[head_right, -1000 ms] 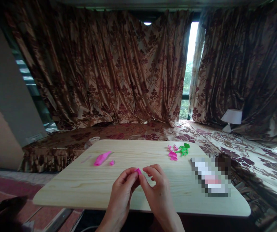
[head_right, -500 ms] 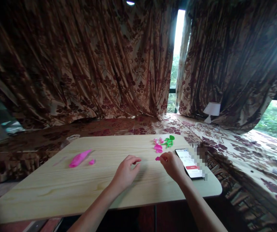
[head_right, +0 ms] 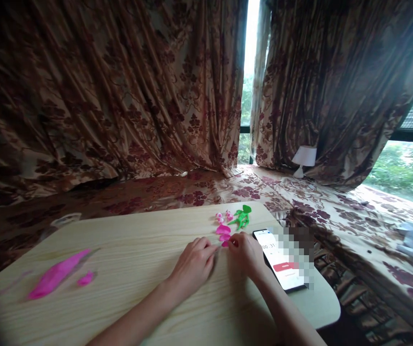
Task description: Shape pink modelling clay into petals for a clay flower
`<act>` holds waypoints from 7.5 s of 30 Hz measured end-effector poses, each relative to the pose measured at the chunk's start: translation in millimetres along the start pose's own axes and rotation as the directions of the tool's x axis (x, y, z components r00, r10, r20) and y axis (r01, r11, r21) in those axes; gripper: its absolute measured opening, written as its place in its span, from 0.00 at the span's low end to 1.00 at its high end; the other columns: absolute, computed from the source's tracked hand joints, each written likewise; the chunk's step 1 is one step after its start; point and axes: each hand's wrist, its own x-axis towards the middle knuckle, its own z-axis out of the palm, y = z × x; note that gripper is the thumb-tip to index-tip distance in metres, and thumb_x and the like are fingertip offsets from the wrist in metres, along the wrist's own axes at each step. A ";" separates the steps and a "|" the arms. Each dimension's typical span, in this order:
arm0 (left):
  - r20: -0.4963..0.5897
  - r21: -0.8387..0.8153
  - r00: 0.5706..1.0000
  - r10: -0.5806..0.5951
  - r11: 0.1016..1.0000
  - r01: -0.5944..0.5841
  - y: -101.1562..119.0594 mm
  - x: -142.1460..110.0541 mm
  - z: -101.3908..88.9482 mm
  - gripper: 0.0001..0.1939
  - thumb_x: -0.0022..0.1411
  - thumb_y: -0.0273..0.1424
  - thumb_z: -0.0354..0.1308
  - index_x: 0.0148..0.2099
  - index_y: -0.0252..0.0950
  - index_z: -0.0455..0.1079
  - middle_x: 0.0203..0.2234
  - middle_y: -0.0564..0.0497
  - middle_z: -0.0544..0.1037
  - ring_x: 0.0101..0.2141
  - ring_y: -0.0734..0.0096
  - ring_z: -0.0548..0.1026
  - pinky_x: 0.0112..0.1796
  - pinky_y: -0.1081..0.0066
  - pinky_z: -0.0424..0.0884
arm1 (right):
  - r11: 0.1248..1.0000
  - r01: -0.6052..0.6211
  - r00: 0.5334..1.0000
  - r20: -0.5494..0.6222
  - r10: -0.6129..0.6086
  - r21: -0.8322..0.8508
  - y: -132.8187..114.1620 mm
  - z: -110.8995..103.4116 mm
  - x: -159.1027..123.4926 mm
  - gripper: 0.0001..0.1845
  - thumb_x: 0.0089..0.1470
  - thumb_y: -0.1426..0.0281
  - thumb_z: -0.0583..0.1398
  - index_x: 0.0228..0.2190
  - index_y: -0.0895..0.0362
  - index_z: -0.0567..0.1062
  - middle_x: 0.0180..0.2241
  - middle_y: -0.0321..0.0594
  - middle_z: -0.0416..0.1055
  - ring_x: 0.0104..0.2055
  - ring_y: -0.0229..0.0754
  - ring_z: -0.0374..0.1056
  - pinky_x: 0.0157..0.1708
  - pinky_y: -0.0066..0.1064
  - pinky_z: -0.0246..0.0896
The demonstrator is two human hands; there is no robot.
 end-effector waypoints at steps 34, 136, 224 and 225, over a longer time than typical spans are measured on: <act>0.039 0.071 0.998 0.056 0.996 -0.059 4.1 14.3 9.5 0.10 0.61 0.29 0.47 0.41 0.38 0.69 0.36 0.46 0.71 0.40 0.63 0.67 0.44 0.62 0.60 | 0.963 0.247 0.968 0.067 -0.241 -0.108 -5.9 -10.9 -20.9 0.12 0.53 0.76 0.54 0.31 0.52 0.76 0.31 0.40 0.69 0.36 0.41 0.65 0.31 0.26 0.56; -0.070 -0.024 0.990 -0.123 0.992 0.121 -5.4 35.4 35.9 0.08 0.60 0.30 0.51 0.33 0.38 0.72 0.32 0.48 0.74 0.37 0.65 0.70 0.38 0.67 0.61 | 0.954 0.275 0.960 0.090 -0.265 -0.119 -2.9 -10.0 -1.0 0.12 0.56 0.74 0.52 0.36 0.53 0.74 0.34 0.39 0.69 0.37 0.38 0.65 0.31 0.25 0.53; 0.236 -0.922 0.795 -0.559 0.130 0.365 -31.4 -148.0 -75.9 0.10 0.51 0.34 0.59 0.27 0.30 0.69 0.19 0.50 0.72 0.20 0.76 0.68 0.24 0.74 0.63 | 0.459 0.356 0.917 -0.209 -0.340 0.814 -166.9 39.1 -115.0 0.09 0.55 0.73 0.55 0.32 0.55 0.76 0.30 0.38 0.68 0.33 0.37 0.67 0.32 0.26 0.63; 0.229 -0.922 0.793 -0.565 0.136 0.363 -32.0 -147.1 -76.3 0.09 0.51 0.33 0.59 0.28 0.31 0.68 0.19 0.51 0.72 0.20 0.77 0.68 0.24 0.74 0.63 | 0.449 0.350 0.917 -0.201 -0.345 0.822 -167.3 38.6 -115.6 0.09 0.55 0.73 0.55 0.35 0.55 0.75 0.32 0.38 0.68 0.33 0.38 0.67 0.32 0.26 0.64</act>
